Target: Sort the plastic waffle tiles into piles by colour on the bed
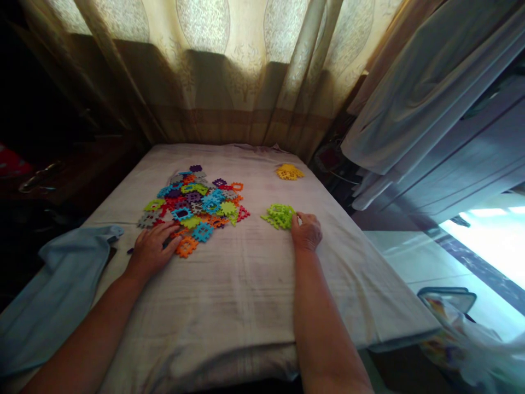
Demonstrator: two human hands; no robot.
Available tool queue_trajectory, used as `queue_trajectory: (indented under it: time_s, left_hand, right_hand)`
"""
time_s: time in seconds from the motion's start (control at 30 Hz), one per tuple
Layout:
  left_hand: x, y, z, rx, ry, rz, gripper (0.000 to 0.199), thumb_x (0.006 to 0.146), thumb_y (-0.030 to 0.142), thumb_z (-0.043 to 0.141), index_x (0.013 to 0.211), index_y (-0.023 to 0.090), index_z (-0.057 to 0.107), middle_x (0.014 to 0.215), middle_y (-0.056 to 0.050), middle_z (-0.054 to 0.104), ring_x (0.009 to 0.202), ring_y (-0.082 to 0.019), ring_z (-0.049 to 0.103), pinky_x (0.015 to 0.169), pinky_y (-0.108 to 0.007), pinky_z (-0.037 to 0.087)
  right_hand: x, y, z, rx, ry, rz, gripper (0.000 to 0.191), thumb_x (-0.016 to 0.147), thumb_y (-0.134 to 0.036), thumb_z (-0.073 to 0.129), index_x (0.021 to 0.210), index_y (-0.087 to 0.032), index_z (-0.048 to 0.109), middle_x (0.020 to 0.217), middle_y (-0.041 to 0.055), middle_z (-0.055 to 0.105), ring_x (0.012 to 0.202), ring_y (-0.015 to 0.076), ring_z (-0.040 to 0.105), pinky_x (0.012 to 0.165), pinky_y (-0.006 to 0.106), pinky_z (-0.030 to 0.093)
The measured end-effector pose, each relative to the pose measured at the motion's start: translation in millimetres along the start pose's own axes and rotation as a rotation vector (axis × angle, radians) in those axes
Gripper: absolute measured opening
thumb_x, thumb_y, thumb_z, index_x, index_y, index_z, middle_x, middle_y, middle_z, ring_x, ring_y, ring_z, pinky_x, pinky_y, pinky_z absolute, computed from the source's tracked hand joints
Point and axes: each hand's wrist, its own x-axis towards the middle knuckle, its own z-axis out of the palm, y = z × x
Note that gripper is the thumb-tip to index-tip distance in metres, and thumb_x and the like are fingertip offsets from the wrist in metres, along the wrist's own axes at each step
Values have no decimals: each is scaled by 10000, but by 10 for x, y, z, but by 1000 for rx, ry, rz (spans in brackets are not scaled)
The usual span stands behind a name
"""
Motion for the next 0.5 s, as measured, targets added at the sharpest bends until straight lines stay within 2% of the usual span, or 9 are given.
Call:
queue_trajectory:
  time_s: [0.17, 0.27, 0.5]
  left_hand:
    - [-3, -21, 14, -6, 2, 4, 417, 911, 415, 428, 1205, 229, 658, 1359, -96, 612, 1264, -292, 541, 1107, -545, 321]
    - [-2, -28, 13, -17, -5, 6, 418, 909, 420, 431, 1199, 226, 662, 1361, -92, 611, 1259, -291, 544, 1105, -541, 324]
    - [2, -48, 29, -30, 5, 12, 417, 904, 429, 439, 1194, 237, 670, 1350, -91, 618, 1252, -288, 551, 1100, -517, 345]
  right_hand:
    - [-28, -48, -16, 32, 0, -57, 344, 847, -384, 514, 960, -171, 760, 935, 110, 689, 819, 222, 571, 765, 334, 440]
    - [-86, -180, -11, 68, -30, -140, 321, 871, -339, 486, 959, -184, 752, 935, 104, 687, 862, 227, 579, 792, 332, 449]
    - [-359, -876, 48, 172, -287, -430, 280, 907, -250, 487, 1002, -209, 747, 1017, 95, 701, 955, 211, 604, 883, 322, 457]
